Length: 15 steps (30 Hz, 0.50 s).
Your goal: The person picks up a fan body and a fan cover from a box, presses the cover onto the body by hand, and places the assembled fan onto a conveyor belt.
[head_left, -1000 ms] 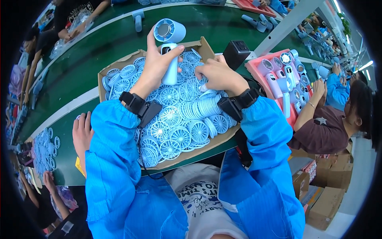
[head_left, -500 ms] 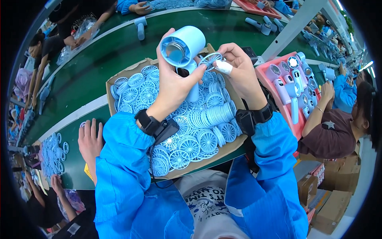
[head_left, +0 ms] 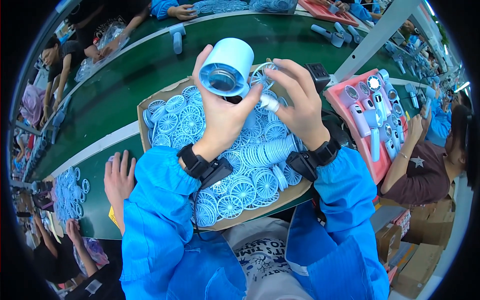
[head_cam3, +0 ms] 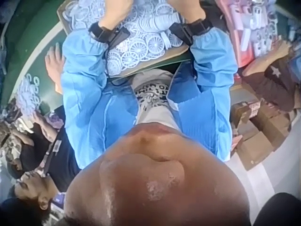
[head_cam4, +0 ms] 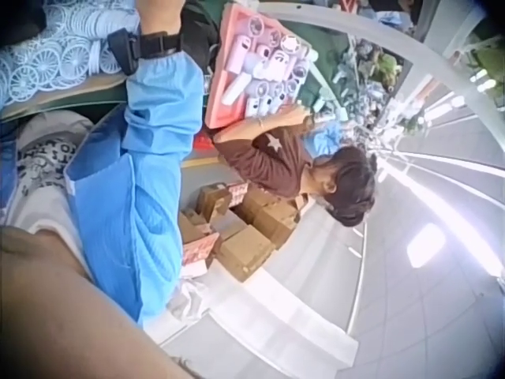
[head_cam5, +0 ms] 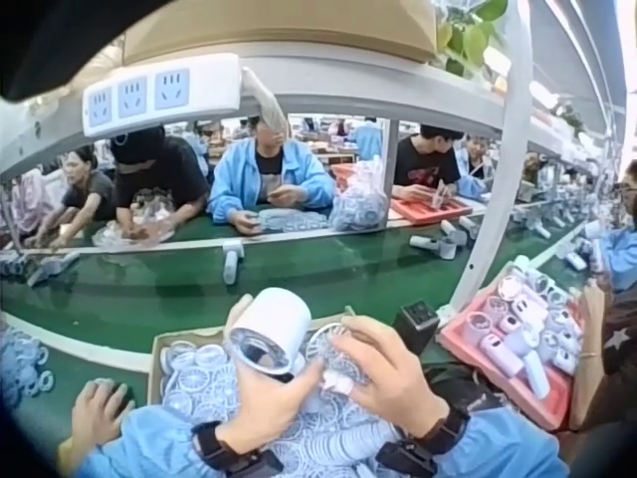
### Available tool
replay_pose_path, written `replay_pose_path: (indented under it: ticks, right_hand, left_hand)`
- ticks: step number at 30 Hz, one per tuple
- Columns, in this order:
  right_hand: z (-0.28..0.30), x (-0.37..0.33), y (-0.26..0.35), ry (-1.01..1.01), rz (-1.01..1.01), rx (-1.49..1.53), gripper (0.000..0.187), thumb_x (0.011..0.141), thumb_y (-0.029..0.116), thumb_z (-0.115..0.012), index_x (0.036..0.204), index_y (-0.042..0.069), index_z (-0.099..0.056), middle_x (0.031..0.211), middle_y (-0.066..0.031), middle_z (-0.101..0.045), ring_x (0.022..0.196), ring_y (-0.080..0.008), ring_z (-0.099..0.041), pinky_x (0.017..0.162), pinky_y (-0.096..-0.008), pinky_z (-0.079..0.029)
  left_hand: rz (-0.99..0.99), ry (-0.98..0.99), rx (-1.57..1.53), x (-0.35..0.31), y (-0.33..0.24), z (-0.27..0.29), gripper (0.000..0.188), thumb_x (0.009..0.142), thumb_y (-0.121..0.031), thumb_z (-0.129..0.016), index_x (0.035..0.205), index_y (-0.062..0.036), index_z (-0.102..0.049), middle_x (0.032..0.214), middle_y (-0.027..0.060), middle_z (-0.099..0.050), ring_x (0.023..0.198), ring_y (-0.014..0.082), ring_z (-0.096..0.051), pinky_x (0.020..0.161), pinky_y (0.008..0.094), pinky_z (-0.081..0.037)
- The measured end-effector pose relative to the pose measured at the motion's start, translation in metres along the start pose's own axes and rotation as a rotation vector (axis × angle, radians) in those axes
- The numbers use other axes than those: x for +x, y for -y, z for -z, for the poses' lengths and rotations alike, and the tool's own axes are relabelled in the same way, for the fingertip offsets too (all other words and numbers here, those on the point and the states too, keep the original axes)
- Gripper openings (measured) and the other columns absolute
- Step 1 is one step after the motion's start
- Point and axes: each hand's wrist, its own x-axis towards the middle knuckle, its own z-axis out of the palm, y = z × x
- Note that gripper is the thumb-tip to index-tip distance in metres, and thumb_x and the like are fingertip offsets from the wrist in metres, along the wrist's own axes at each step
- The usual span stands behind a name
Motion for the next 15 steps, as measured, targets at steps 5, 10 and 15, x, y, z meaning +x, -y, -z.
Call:
replay_pose_path:
  ticks: [5,10,15]
  right_hand:
    - [-0.001,-0.001,-0.001,-0.007,0.01,0.038,0.05,0.067,0.007,-0.078,0.114,0.005,-0.061,0.117,-0.014,-0.056,0.104,-0.0303,-0.058,0.087,-0.0346,-0.051]
    - [0.001,-0.001,-0.001,-0.014,-0.16,0.105,0.048,0.069,0.005,-0.075,0.114,0.003,-0.061,0.118,-0.0134,-0.056,0.107,-0.0272,-0.057,0.088,-0.0345,-0.049]
    - [0.0,-0.003,0.0,-0.01,-0.344,0.361,0.048,0.07,0.004,-0.073,0.116,0.002,-0.061,0.119,-0.0126,-0.056,0.11,-0.024,-0.057,0.089,-0.0337,-0.049]
  left_hand:
    - [-0.04,0.022,0.003,-0.001,0.0,-0.005,0.089,0.075,-0.001,-0.073,0.142,-0.0116,-0.014,0.122,0.0132,-0.046,0.102,0.0192,-0.056,0.085,0.0323,-0.049]
    - [0.291,0.035,-0.221,0.006,0.004,-0.001,0.055,0.085,-0.024,-0.066,0.127,-0.0054,-0.035,0.105,0.0102,-0.053,0.089,0.0191,-0.059,0.072,0.029,-0.05]
    - [0.942,0.322,-0.878,0.017,0.013,0.025,0.06,0.089,-0.065,-0.042,0.097,-0.0058,-0.051,0.071,0.0008,-0.051,0.06,0.0128,-0.051,0.052,0.0241,-0.042]
